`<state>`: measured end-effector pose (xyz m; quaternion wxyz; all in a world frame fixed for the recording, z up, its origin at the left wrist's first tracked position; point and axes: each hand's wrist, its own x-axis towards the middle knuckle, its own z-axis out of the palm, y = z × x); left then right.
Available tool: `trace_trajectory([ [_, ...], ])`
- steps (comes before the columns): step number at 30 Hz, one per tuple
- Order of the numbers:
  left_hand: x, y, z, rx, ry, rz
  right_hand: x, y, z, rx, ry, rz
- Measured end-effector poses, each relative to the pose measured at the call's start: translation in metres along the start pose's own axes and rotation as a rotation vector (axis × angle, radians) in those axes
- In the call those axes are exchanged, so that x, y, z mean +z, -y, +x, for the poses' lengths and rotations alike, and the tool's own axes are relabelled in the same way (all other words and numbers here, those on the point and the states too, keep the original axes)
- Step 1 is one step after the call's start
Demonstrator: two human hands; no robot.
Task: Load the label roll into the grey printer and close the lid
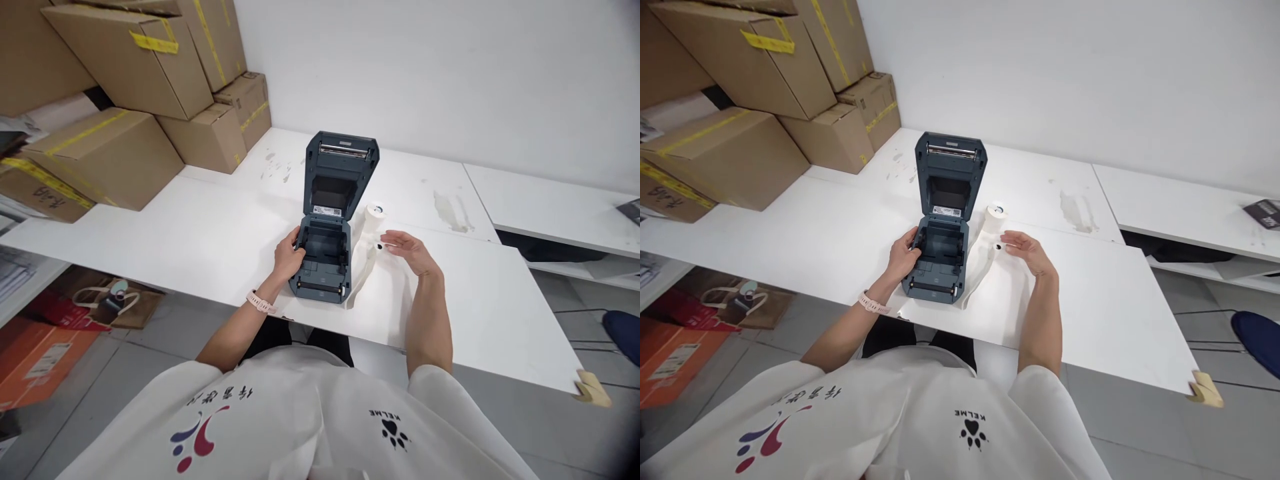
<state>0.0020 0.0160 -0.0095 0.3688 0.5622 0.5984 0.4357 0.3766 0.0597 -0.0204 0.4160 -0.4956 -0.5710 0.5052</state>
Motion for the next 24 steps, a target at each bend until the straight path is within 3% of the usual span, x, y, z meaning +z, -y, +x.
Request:
trace_trajectory([
  [4,0.0,0.0,0.001,-0.027,0.0,0.028,-0.004,0.002,0.042,0.013,-0.253,-0.043],
  [9,-0.001,-0.005,-0.002,-0.043,0.008,0.022,0.033,0.014,0.089,0.107,-0.25,-0.094],
  [13,-0.001,-0.011,-0.005,-0.034,0.008,0.054,0.048,0.031,0.082,0.035,-0.224,-0.058],
  [16,-0.001,-0.014,-0.006,-0.044,0.004,0.065,0.052,0.061,0.061,-0.044,-0.104,-0.025],
  [18,-0.001,-0.015,-0.006,-0.044,0.0,0.072,0.064,0.092,0.046,-0.118,0.07,-0.111],
  [22,-0.003,-0.019,-0.008,-0.034,0.009,0.098,0.114,0.157,0.029,-0.258,0.485,-0.713],
  [24,-0.004,-0.021,-0.009,-0.032,0.014,0.1,0.143,0.175,0.028,-0.268,0.576,-1.059],
])
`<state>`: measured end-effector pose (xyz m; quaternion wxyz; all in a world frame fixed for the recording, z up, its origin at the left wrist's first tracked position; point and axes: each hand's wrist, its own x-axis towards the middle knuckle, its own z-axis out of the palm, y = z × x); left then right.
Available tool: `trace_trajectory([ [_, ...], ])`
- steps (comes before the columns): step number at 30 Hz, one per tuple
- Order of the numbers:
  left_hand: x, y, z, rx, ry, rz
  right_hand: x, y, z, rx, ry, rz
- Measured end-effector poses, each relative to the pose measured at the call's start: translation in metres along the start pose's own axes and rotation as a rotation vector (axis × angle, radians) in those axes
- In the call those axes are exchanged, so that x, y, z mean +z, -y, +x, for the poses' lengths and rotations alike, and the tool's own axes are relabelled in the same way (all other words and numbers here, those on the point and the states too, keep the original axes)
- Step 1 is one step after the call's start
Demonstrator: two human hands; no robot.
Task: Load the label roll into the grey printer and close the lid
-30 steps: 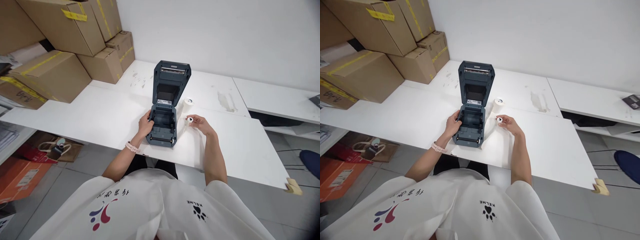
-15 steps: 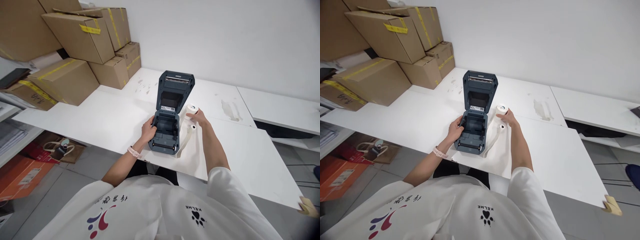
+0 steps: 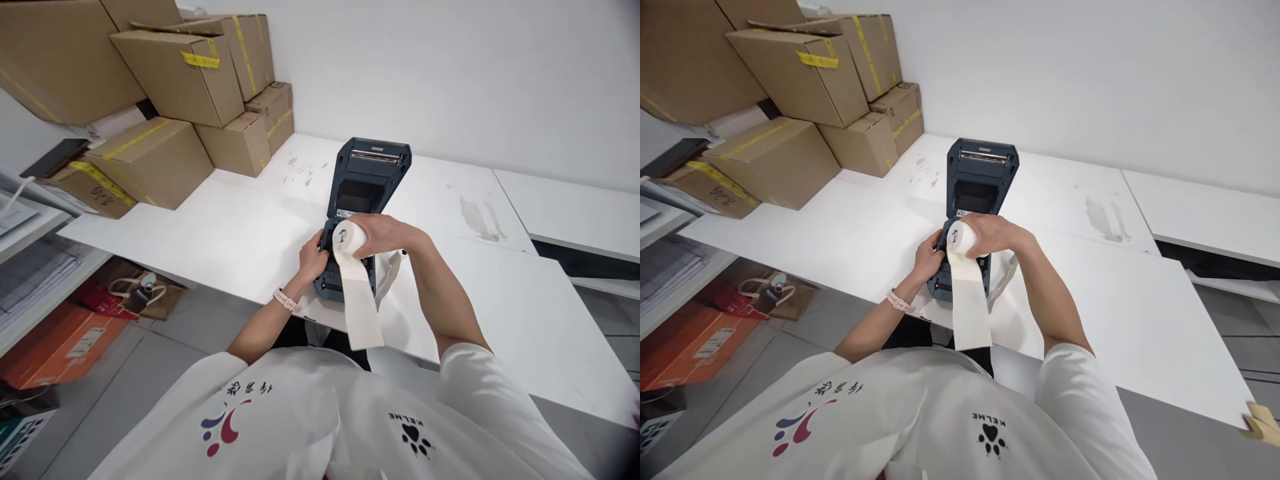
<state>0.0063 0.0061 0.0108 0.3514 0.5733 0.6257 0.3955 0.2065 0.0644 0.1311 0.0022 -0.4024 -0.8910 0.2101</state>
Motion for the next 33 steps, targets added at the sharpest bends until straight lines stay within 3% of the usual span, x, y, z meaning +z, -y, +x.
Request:
trace_trajectory([
  [3,-0.001,-0.002,-0.001,-0.018,0.002,0.003,0.009,0.023,0.021,0.096,0.13,-0.269],
  [9,-0.002,-0.001,-0.001,-0.01,0.012,-0.049,0.044,0.023,0.04,0.194,0.176,-0.368],
  [11,-0.001,0.0,-0.001,-0.016,0.013,-0.065,0.053,0.025,0.033,0.197,0.116,-0.377],
  [13,0.0,0.001,-0.001,-0.028,0.004,-0.071,0.063,0.03,0.018,0.162,-0.025,-0.367],
  [16,0.0,0.002,-0.002,0.006,0.006,-0.14,0.084,0.043,-0.018,0.099,-0.249,-0.265],
  [18,0.001,0.003,-0.003,0.043,0.017,-0.221,0.105,0.052,-0.043,0.074,-0.323,-0.188],
  [24,0.007,0.01,0.001,0.008,0.013,-0.376,0.161,0.074,-0.072,0.1,-0.467,-0.195],
  [33,0.004,0.003,0.002,-0.018,0.029,-0.402,0.164,0.082,-0.064,0.136,-0.445,-0.19],
])
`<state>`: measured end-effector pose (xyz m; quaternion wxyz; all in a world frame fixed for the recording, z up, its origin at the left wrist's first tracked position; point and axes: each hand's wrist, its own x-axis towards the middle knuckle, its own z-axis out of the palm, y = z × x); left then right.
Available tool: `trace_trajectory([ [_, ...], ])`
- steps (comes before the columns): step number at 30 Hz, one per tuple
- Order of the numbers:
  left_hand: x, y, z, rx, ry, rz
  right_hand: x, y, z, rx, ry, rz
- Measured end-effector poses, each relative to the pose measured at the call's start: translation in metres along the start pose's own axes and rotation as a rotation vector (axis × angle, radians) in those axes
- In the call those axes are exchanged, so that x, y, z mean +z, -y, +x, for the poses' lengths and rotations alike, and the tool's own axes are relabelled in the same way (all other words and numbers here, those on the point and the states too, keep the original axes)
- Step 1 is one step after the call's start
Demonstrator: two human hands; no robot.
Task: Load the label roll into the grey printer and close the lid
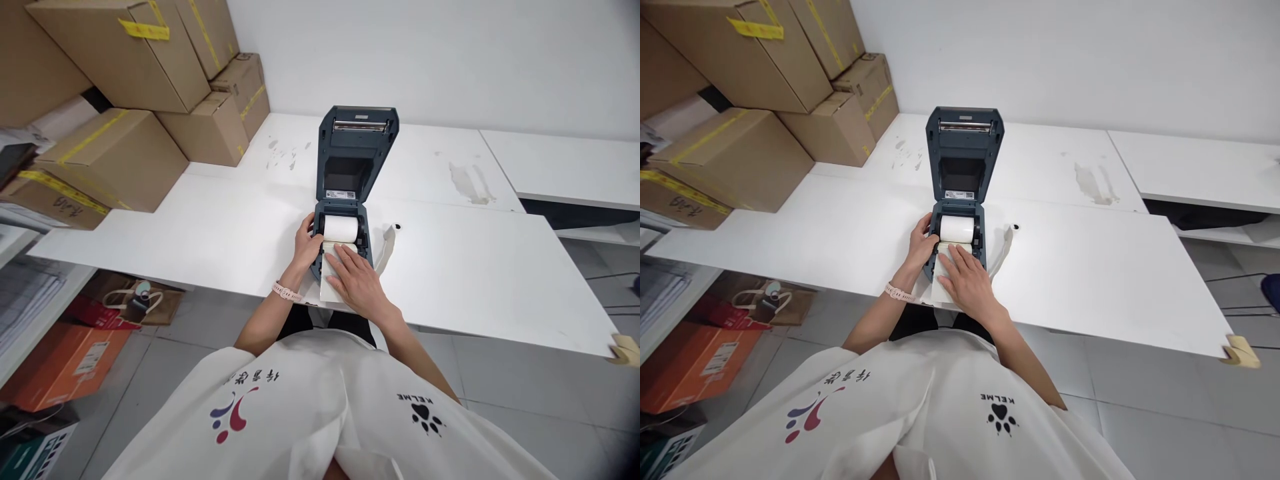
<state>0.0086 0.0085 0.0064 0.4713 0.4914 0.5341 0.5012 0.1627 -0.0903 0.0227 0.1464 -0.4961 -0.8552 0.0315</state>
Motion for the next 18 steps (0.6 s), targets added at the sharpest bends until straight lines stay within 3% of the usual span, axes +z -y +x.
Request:
trace_trajectory([
  [3,-0.001,0.0,-0.006,-0.023,0.018,0.018,-0.004,0.0,-0.004,0.018,0.024,0.064],
  [6,-0.003,0.003,-0.033,-0.087,0.061,0.051,-0.016,-0.01,-0.01,0.003,0.021,0.268],
  [9,-0.006,0.008,-0.074,-0.154,0.095,0.03,-0.035,-0.04,0.001,0.027,-0.177,0.533],
  [12,-0.01,0.01,-0.105,-0.218,0.133,-0.022,-0.059,-0.089,0.053,0.162,-0.59,0.535],
  [15,-0.013,0.006,-0.115,-0.223,0.148,-0.026,-0.08,-0.134,0.134,0.219,-0.595,0.531],
  [18,-0.014,0.005,-0.113,-0.204,0.163,-0.029,-0.093,-0.151,0.193,0.223,-0.473,0.698],
])
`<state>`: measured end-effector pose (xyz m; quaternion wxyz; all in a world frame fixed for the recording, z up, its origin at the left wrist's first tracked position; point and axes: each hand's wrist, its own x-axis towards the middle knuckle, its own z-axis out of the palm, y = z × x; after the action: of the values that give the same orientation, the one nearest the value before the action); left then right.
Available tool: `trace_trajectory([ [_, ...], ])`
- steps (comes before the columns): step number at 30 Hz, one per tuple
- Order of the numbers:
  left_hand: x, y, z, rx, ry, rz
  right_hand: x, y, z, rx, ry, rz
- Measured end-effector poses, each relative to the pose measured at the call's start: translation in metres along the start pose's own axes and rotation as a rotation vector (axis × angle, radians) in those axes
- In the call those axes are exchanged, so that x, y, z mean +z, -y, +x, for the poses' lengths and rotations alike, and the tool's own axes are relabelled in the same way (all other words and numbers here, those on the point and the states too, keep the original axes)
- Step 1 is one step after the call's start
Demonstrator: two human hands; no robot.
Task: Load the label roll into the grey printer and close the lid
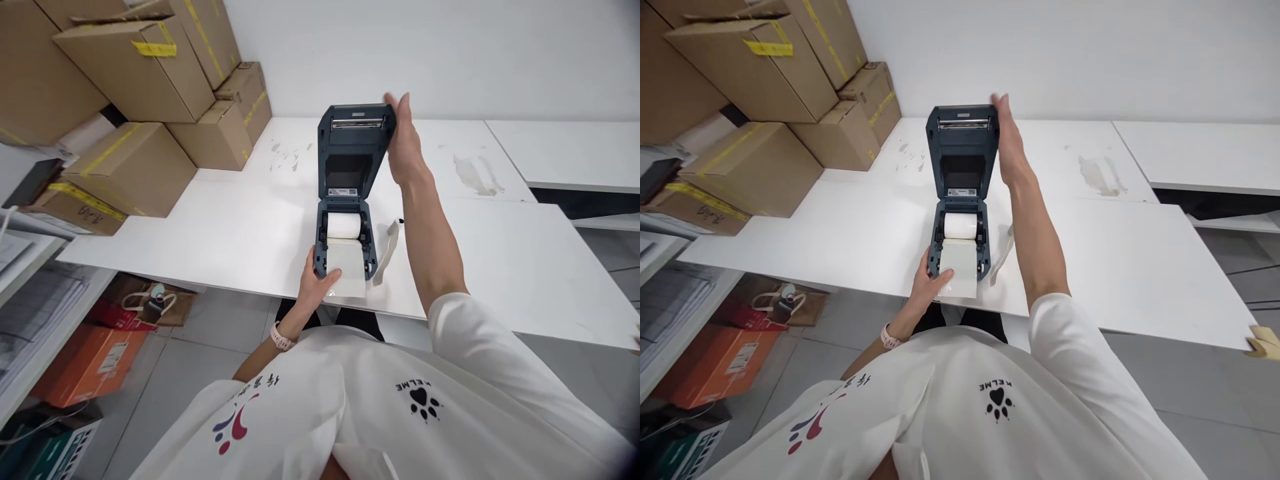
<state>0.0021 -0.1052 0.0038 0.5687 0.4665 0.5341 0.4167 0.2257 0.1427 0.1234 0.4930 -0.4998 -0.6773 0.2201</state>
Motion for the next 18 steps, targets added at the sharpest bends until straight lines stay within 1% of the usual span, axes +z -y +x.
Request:
trace_trajectory([
  [1,-0.001,0.001,0.001,0.003,0.004,-0.002,0.003,0.004,0.005,0.0,0.021,0.032],
  [2,-0.003,0.001,0.003,-0.002,0.003,-0.001,0.004,0.008,0.002,-0.016,0.022,0.043],
  [3,-0.006,0.002,0.004,-0.013,-0.01,-0.001,0.005,0.014,-0.01,-0.041,0.007,0.041],
  [5,-0.013,0.002,0.006,-0.027,-0.061,-0.011,0.004,0.026,-0.05,-0.08,-0.043,0.029],
  [7,-0.021,-0.004,0.009,0.014,-0.124,-0.035,0.003,0.036,-0.103,-0.079,-0.054,0.054],
  [9,-0.027,-0.016,0.012,0.114,-0.168,-0.022,0.004,0.045,-0.153,-0.06,-0.004,-0.03],
  [11,-0.027,-0.032,0.02,0.209,-0.209,0.055,0.009,0.052,-0.19,-0.03,0.056,-0.151],
  [13,-0.021,-0.048,0.031,0.308,-0.277,0.157,0.017,0.056,-0.209,-0.012,0.062,-0.247],
  [15,-0.013,-0.061,0.047,0.427,-0.325,0.244,0.024,0.058,-0.215,-0.019,0.025,-0.312],
  [16,-0.008,-0.066,0.056,0.484,-0.322,0.286,0.027,0.057,-0.215,-0.023,0.012,-0.342],
  [18,0.0,-0.073,0.072,0.556,-0.272,0.37,0.03,0.054,-0.214,-0.015,0.014,-0.394],
])
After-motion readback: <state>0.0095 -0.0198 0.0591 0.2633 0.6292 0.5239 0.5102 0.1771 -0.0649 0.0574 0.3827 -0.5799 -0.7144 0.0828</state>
